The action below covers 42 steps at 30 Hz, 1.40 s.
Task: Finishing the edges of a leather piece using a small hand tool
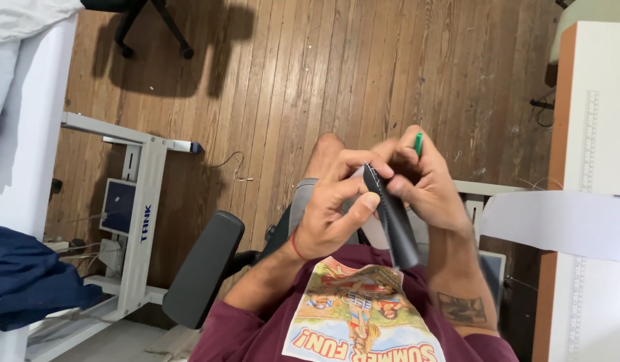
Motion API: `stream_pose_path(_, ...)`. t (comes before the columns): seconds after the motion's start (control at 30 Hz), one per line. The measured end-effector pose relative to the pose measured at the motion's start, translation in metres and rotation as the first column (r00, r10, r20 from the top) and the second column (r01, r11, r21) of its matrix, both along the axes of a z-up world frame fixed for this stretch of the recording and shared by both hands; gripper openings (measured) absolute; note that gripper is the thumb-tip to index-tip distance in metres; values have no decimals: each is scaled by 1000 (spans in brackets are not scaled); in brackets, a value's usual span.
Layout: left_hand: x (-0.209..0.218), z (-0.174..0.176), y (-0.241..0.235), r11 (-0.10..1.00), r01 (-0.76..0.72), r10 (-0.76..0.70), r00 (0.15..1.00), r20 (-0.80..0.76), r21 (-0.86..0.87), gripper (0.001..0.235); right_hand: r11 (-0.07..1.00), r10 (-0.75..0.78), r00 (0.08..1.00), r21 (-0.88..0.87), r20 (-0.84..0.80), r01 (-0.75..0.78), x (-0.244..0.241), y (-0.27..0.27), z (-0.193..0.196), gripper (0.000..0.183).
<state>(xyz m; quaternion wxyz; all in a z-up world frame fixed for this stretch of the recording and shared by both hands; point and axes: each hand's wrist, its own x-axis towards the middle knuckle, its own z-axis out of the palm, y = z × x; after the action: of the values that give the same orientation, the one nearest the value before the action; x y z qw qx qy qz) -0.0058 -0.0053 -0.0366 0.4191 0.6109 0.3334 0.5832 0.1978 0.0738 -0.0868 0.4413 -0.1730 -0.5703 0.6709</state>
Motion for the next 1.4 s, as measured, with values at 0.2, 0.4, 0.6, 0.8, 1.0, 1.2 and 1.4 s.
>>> stream_pose_path(0.2,6,4,-6,976,-201,211,969,-125,88,28,688,-610,697,688,377,230,27,-34,83,47)
stream_pose_path(0.4,13,41,0,931,-262,328,906,-267,254,37,418,-813,450,909,369,9,28,-73,102,44)
stream_pose_path(0.6,15,36,-5,950,-231,284,919,-273,208,31,448,-806,420,894,418,-30,29,-72,95,47)
stream_pose_path(0.8,14,45,-4,949,-221,284,906,-313,224,39,465,-782,446,884,436,-49,25,-65,90,52)
stream_pose_path(1.0,14,32,-6,971,-180,221,925,-308,156,36,512,-746,507,859,432,23,12,-64,87,60)
stream_pose_path(1.2,23,10,-1,966,-189,227,947,-228,176,23,496,-744,578,856,335,143,12,-55,66,60)
stream_pose_path(1.4,21,17,2,978,-155,181,963,-199,139,28,629,-641,718,722,272,288,9,-42,79,50)
